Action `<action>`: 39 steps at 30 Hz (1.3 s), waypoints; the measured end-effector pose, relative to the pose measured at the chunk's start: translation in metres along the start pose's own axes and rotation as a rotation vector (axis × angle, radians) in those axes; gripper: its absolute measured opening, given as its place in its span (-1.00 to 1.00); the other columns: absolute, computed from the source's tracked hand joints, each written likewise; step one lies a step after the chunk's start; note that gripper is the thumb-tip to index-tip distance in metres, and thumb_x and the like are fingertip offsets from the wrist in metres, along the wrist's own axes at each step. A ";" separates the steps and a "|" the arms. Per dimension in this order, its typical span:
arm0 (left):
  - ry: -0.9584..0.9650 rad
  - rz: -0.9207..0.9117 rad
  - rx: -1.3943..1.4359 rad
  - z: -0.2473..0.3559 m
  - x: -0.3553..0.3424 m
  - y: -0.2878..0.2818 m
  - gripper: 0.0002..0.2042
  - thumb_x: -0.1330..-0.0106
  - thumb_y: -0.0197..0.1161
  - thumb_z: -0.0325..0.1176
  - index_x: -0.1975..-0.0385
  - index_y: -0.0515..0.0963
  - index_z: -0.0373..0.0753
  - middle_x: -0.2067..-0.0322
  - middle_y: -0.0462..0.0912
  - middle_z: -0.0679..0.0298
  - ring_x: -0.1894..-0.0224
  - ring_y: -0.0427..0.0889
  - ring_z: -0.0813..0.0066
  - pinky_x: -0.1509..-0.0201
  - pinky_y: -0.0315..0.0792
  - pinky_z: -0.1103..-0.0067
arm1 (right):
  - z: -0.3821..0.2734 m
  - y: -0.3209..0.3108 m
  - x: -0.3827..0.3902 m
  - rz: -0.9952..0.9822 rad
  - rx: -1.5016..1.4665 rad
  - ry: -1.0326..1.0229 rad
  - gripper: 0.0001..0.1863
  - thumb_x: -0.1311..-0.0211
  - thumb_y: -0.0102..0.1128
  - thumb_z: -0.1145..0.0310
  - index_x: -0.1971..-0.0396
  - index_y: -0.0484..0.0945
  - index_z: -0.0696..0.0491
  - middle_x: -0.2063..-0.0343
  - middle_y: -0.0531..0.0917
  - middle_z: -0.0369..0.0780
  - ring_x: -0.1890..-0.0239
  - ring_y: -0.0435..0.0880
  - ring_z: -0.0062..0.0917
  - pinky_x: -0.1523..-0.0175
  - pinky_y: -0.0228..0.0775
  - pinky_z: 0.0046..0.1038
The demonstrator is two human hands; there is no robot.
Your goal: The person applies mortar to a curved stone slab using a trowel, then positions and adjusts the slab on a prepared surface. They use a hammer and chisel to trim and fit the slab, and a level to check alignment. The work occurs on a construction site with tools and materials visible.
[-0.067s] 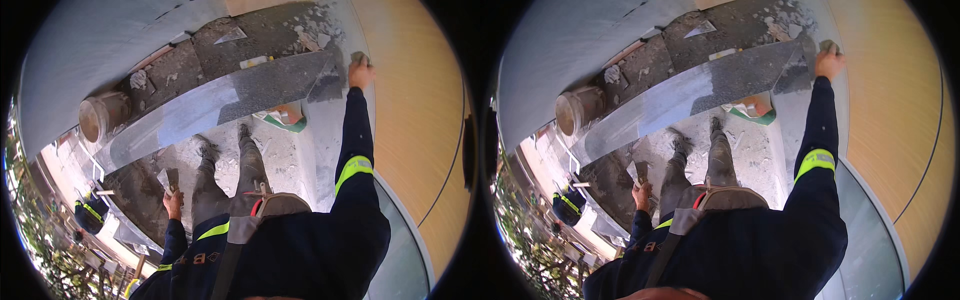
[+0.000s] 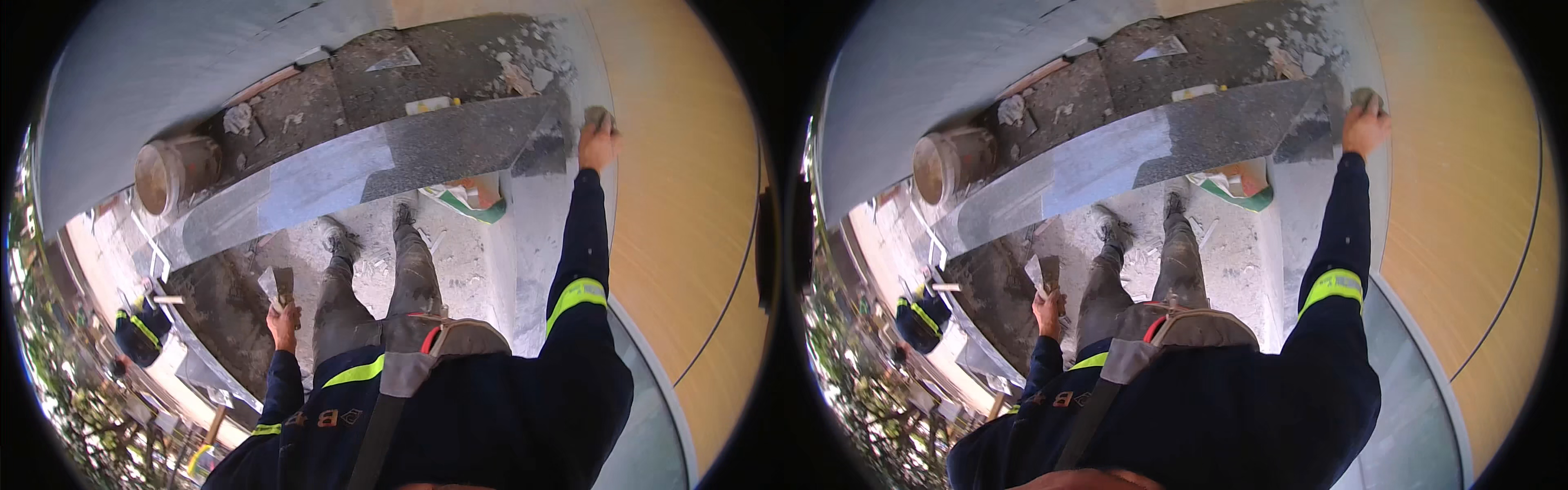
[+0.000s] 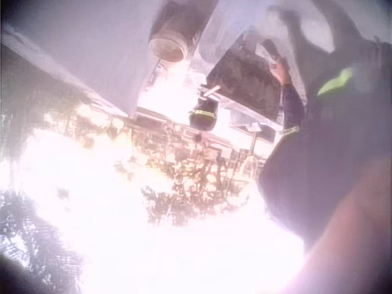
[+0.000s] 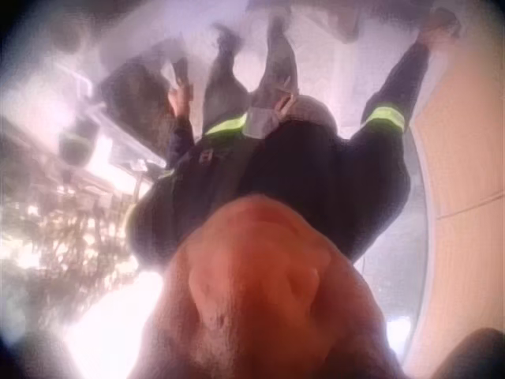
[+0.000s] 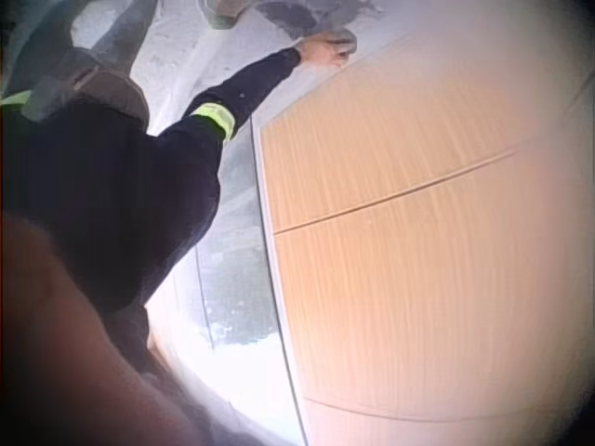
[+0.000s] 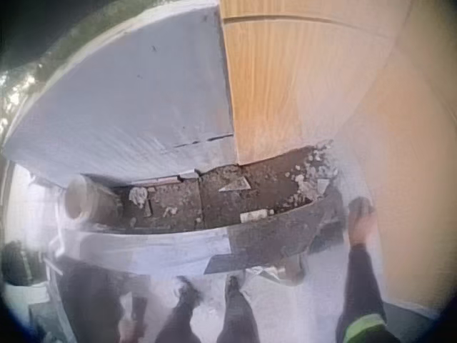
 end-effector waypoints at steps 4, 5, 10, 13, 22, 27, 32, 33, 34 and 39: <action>0.046 0.162 0.075 0.034 0.030 -0.045 -0.79 -0.32 0.34 -0.45 0.08 0.61 -0.32 0.36 0.72 0.28 0.39 0.73 0.52 0.32 0.59 0.55 | -0.150 -0.102 0.118 -0.117 -0.154 0.050 -0.44 -0.35 0.34 -0.03 -0.12 0.62 0.12 0.01 0.65 0.02 0.00 0.62 0.01 -0.07 0.50 0.07; 0.030 0.168 0.138 0.039 0.028 -0.038 -0.79 -0.33 0.34 -0.45 0.08 0.61 -0.32 0.34 0.74 0.26 0.37 0.75 0.49 0.31 0.60 0.53 | -0.167 -0.114 0.132 -0.290 -0.164 0.106 -0.39 -0.34 0.35 -0.03 -0.20 0.55 0.10 -0.05 0.60 0.03 -0.10 0.57 0.02 -0.15 0.45 0.04; 0.090 0.100 0.385 0.063 0.028 -0.022 -0.76 -0.34 0.34 -0.46 0.03 0.60 -0.31 0.30 0.76 0.24 0.32 0.78 0.47 0.30 0.61 0.55 | -0.185 -0.119 0.141 -0.667 -0.025 0.135 -0.27 -0.34 0.28 -0.16 -0.37 0.46 -0.03 -0.26 0.51 0.06 -0.28 0.50 0.07 -0.26 0.43 0.06; 0.104 0.087 0.481 0.062 0.057 -0.030 -0.76 -0.34 0.34 -0.42 0.03 0.59 -0.27 0.31 0.75 0.25 0.35 0.75 0.52 0.33 0.57 0.58 | -0.234 -0.158 0.095 -0.724 -0.334 0.176 -0.27 -0.40 0.18 -0.18 -0.32 0.53 0.10 -0.35 0.46 0.13 -0.27 0.56 -0.01 -0.27 0.48 0.01; 0.378 0.063 0.542 0.091 0.113 -0.096 -0.66 -0.29 0.38 -0.36 -0.03 0.62 -0.31 0.32 0.76 0.30 0.29 0.73 0.55 0.19 0.60 0.52 | -0.613 -0.437 0.291 -1.664 -1.138 -0.668 -0.31 -0.61 0.10 0.18 -0.58 0.14 0.10 -0.43 0.43 0.05 -0.51 0.38 -0.34 -0.44 0.33 -0.30; 0.345 0.017 1.006 0.016 0.131 -0.179 -0.61 -0.30 0.40 -0.33 -0.10 0.59 -0.30 0.16 0.77 0.22 0.21 0.76 0.49 0.10 0.65 0.48 | -0.731 -0.573 0.452 -2.528 -1.465 -0.194 -0.53 -0.63 0.09 0.07 -0.36 0.41 -0.01 -0.18 0.64 -0.24 -0.23 0.59 -0.53 -0.21 0.47 -0.33; 0.182 0.501 0.457 -0.096 0.146 -0.297 -0.56 -0.30 0.43 -0.23 -0.08 0.57 -0.34 0.14 0.79 -0.05 0.12 0.81 0.05 0.04 0.66 0.20 | -0.794 -0.644 0.546 -1.839 -1.057 -0.802 -0.58 -0.63 0.05 0.13 -0.24 0.46 0.11 0.05 0.75 -0.16 0.04 0.76 -0.39 -0.01 0.58 -0.26; 0.096 0.578 0.354 -0.117 0.154 -0.318 -0.56 -0.29 0.43 -0.21 -0.07 0.56 -0.35 0.15 0.78 -0.11 0.10 0.80 -0.07 0.03 0.65 0.15 | -0.798 -0.661 0.554 -1.621 -0.916 -0.957 -0.57 -0.62 0.04 0.14 -0.24 0.45 0.15 0.07 0.76 -0.10 0.08 0.79 -0.30 0.04 0.60 -0.20; 0.013 0.651 0.251 -0.136 0.162 -0.337 -0.55 -0.29 0.43 -0.20 -0.06 0.56 -0.36 0.15 0.78 -0.16 0.08 0.79 -0.18 0.01 0.64 0.10 | -0.808 -0.686 0.555 -1.105 -0.938 -1.316 -0.55 -0.56 0.01 0.21 -0.24 0.40 0.21 0.21 0.76 0.06 0.18 0.79 0.01 0.06 0.60 -0.01; -0.089 0.620 0.135 -0.232 0.163 -0.378 -0.59 -0.26 0.36 -0.26 -0.02 0.54 -0.36 0.22 0.75 -0.24 0.10 0.74 -0.32 0.01 0.60 -0.01 | -0.798 -0.760 0.653 -0.776 -0.553 -2.066 -0.58 -0.35 0.09 0.28 -0.13 0.50 0.16 0.26 0.76 0.15 0.09 0.75 0.18 -0.05 0.58 0.10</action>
Point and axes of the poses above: each hand's wrist, its own x-axis away from the middle knuckle, its own y-axis out of the palm, z = x × y, the point moved 7 cm from there along -x, towards the middle knuckle
